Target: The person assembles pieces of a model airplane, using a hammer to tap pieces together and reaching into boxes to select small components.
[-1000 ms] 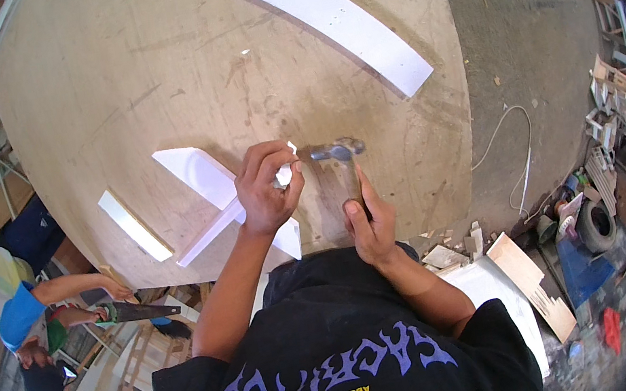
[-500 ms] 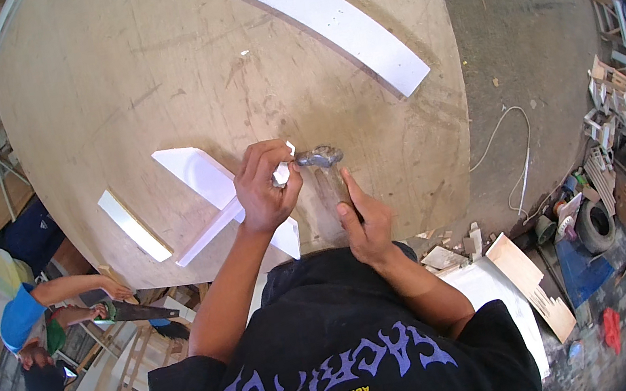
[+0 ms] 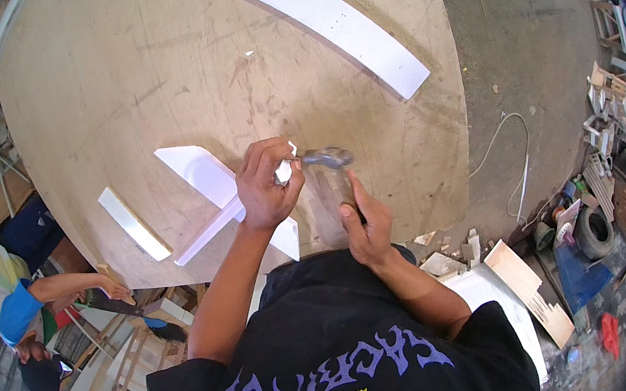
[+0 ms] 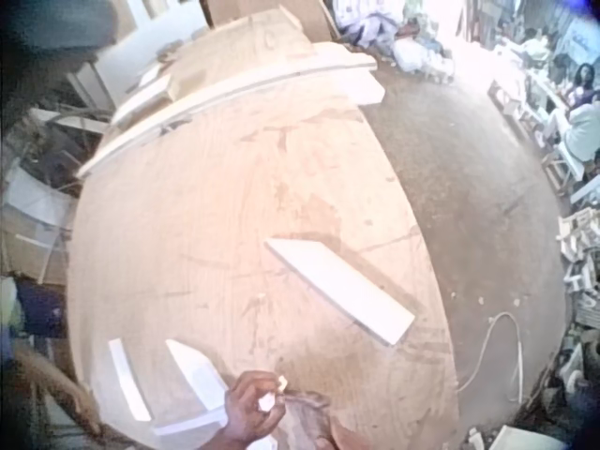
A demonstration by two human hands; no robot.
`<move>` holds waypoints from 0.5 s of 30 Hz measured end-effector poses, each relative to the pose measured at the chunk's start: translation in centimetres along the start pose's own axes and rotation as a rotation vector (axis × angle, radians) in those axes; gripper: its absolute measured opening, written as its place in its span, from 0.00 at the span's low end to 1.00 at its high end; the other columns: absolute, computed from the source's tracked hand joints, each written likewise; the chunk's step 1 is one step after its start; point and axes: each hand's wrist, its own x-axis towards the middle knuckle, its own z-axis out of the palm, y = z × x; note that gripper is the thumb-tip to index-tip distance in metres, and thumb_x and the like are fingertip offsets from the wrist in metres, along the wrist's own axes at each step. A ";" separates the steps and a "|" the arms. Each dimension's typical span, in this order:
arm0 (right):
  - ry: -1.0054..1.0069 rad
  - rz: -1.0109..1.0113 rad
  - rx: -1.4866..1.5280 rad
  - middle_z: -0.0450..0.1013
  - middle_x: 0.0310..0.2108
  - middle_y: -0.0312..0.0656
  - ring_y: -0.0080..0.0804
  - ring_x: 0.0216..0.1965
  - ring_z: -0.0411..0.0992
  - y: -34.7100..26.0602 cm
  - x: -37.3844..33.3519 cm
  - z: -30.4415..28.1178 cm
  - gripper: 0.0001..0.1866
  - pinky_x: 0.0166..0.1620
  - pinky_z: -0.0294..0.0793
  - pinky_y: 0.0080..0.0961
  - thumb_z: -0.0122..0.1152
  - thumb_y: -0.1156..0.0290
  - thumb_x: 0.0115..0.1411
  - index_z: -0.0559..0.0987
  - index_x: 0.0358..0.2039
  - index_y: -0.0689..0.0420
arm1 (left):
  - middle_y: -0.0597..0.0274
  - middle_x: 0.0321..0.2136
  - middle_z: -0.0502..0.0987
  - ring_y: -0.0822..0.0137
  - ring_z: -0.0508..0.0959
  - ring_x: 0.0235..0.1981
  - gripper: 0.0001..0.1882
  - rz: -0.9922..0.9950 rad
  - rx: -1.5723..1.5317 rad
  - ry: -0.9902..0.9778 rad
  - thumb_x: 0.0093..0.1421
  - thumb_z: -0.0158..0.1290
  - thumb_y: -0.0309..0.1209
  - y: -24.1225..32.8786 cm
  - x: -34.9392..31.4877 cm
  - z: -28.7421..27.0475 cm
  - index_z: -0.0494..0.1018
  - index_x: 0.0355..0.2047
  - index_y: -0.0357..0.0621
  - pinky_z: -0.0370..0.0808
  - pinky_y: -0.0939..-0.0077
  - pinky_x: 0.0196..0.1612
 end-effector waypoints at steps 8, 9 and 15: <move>0.022 -0.049 -0.026 0.81 0.49 0.61 0.48 0.43 0.83 -0.1 0.4 -0.2 0.27 0.48 0.80 0.34 0.63 0.73 0.70 0.74 0.68 0.68 | 0.51 0.40 0.79 0.55 0.82 0.37 0.19 -0.038 -0.015 0.004 0.56 0.63 0.18 -0.2 -0.4 0.2 0.69 0.46 0.42 0.80 0.64 0.41; 0.040 -0.061 -0.009 0.81 0.48 0.61 0.48 0.42 0.83 0.2 0.3 -0.1 0.27 0.48 0.80 0.34 0.63 0.73 0.70 0.74 0.68 0.68 | 0.50 0.40 0.78 0.55 0.82 0.37 0.20 -0.006 -0.004 0.008 0.56 0.64 0.18 -0.3 -0.5 0.2 0.69 0.46 0.42 0.79 0.64 0.40; 0.036 -0.064 -0.015 0.81 0.47 0.61 0.46 0.39 0.83 -0.2 0.7 0.1 0.27 0.46 0.81 0.33 0.63 0.73 0.70 0.74 0.67 0.69 | 0.45 0.39 0.75 0.47 0.79 0.35 0.25 0.072 0.028 -0.005 0.54 0.69 0.20 -1.3 -0.9 0.1 0.67 0.46 0.38 0.76 0.57 0.36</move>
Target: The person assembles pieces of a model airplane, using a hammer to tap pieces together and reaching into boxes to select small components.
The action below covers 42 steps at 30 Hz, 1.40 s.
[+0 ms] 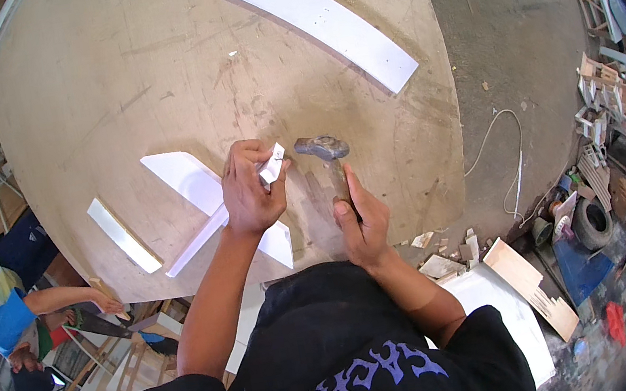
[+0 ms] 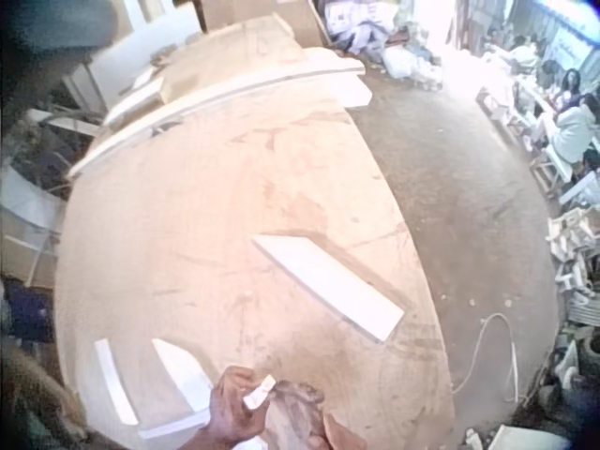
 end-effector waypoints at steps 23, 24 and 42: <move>0.036 -0.196 -0.162 0.80 0.38 0.56 0.46 0.33 0.79 0.8 -0.6 0.8 0.27 0.39 0.78 0.34 0.64 0.77 0.67 0.74 0.66 0.69 | 0.48 0.33 0.71 0.49 0.76 0.31 0.21 0.049 0.105 0.027 0.51 0.69 0.16 0.3 0.0 0.0 0.70 0.41 0.34 0.73 0.59 0.31; 0.098 -0.239 -0.125 0.79 0.37 0.56 0.46 0.33 0.79 1.1 -0.6 1.3 0.27 0.38 0.78 0.34 0.64 0.77 0.67 0.74 0.66 0.69 | 0.48 0.34 0.70 0.50 0.75 0.31 0.21 0.036 0.107 0.014 0.51 0.68 0.15 0.4 0.1 -0.1 0.70 0.42 0.34 0.73 0.59 0.31; 0.093 -0.126 -0.094 0.81 0.52 0.60 0.48 0.46 0.84 1.2 -1.4 2.0 0.28 0.49 0.81 0.33 0.63 0.74 0.69 0.73 0.68 0.68 | 0.49 0.33 0.70 0.49 0.75 0.30 0.17 -0.042 0.062 0.047 0.55 0.68 0.18 1.1 0.3 0.3 0.71 0.40 0.36 0.72 0.58 0.33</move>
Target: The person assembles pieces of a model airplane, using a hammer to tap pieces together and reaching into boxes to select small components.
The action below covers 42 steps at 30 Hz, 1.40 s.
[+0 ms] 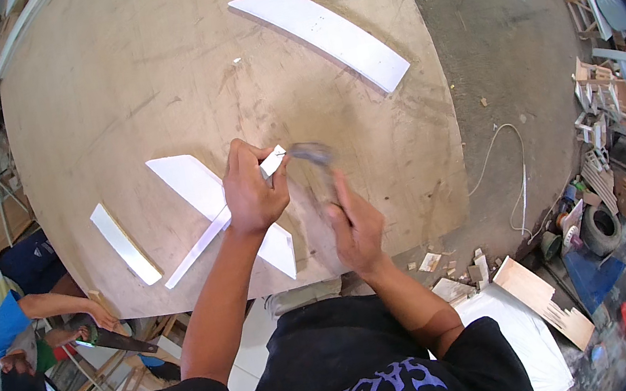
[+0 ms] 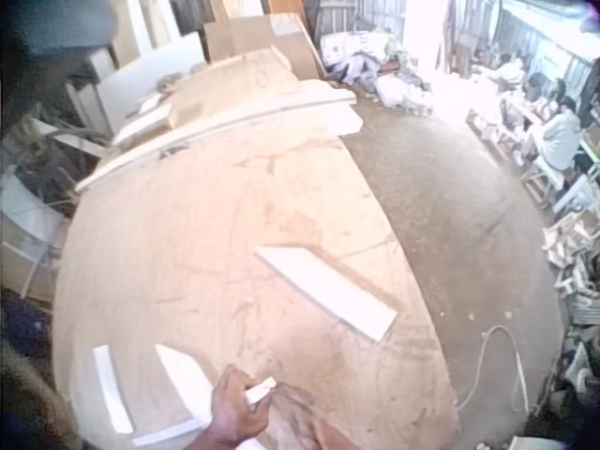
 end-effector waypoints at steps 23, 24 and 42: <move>0.015 0.149 0.085 0.81 0.47 0.61 0.47 0.40 0.83 -0.3 -1.3 1.8 0.29 0.46 0.79 0.35 0.59 0.74 0.70 0.71 0.69 0.68 | 0.50 0.34 0.71 0.48 0.77 0.31 0.18 -0.006 0.069 -0.013 0.55 0.70 0.23 -0.1 -0.4 -0.1 0.71 0.39 0.36 0.75 0.57 0.30; 0.061 0.171 0.122 0.81 0.47 0.62 0.48 0.40 0.83 -0.2 -1.8 2.0 0.28 0.46 0.79 0.35 0.59 0.74 0.70 0.71 0.69 0.68 | 0.50 0.34 0.71 0.48 0.77 0.31 0.18 -0.023 0.076 -0.021 0.55 0.70 0.23 -0.1 -0.4 -0.2 0.71 0.39 0.36 0.75 0.57 0.31; 0.125 0.063 0.124 0.81 0.44 0.60 0.49 0.37 0.81 0.7 -1.9 3.8 0.30 0.44 0.79 0.36 0.61 0.73 0.71 0.70 0.72 0.62 | 0.49 0.33 0.70 0.47 0.76 0.30 0.18 0.066 0.082 0.011 0.54 0.70 0.21 -0.5 -0.2 0.1 0.71 0.40 0.36 0.73 0.57 0.32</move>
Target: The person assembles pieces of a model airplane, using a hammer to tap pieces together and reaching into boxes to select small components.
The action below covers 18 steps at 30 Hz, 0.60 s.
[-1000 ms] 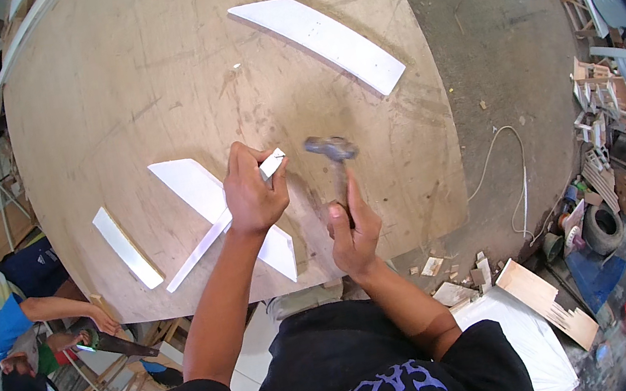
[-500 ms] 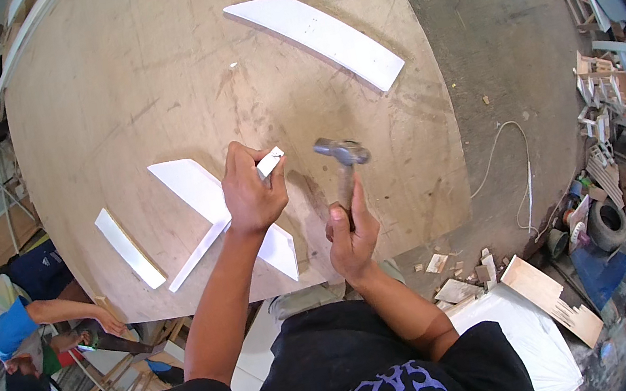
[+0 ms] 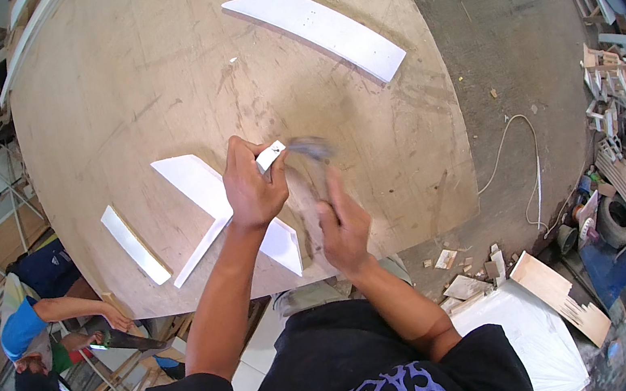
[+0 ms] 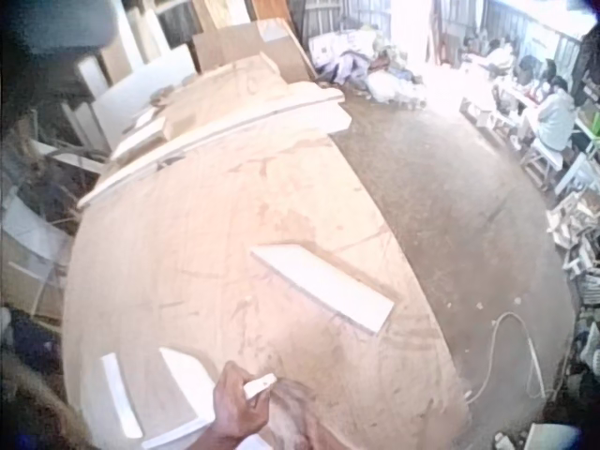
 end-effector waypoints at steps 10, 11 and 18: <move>0.043 -0.035 -0.032 0.81 0.43 0.61 0.52 0.38 0.82 -0.2 0.0 -0.2 0.29 0.43 0.80 0.36 0.63 0.74 0.69 0.72 0.70 0.64 | 0.50 0.33 0.70 0.48 0.76 0.31 0.17 -0.031 -0.005 -0.007 0.54 0.70 0.21 0.1 0.0 -0.1 0.72 0.39 0.36 0.73 0.58 0.32; 0.038 -0.030 -0.032 0.81 0.43 0.61 0.52 0.38 0.82 0.0 -0.1 -0.1 0.29 0.43 0.80 0.36 0.63 0.74 0.69 0.72 0.70 0.64 | 0.50 0.33 0.70 0.48 0.76 0.31 0.17 -0.032 -0.015 -0.003 0.54 0.70 0.21 0.2 0.1 0.1 0.72 0.39 0.36 0.73 0.58 0.32; 0.015 0.001 -0.021 0.79 0.39 0.61 0.53 0.36 0.81 -1.3 0.5 -0.5 0.28 0.42 0.79 0.38 0.64 0.74 0.68 0.74 0.69 0.60 | 0.50 0.33 0.70 0.48 0.76 0.31 0.17 -0.046 -0.021 0.002 0.53 0.69 0.20 0.1 -0.2 0.1 0.72 0.39 0.36 0.73 0.58 0.33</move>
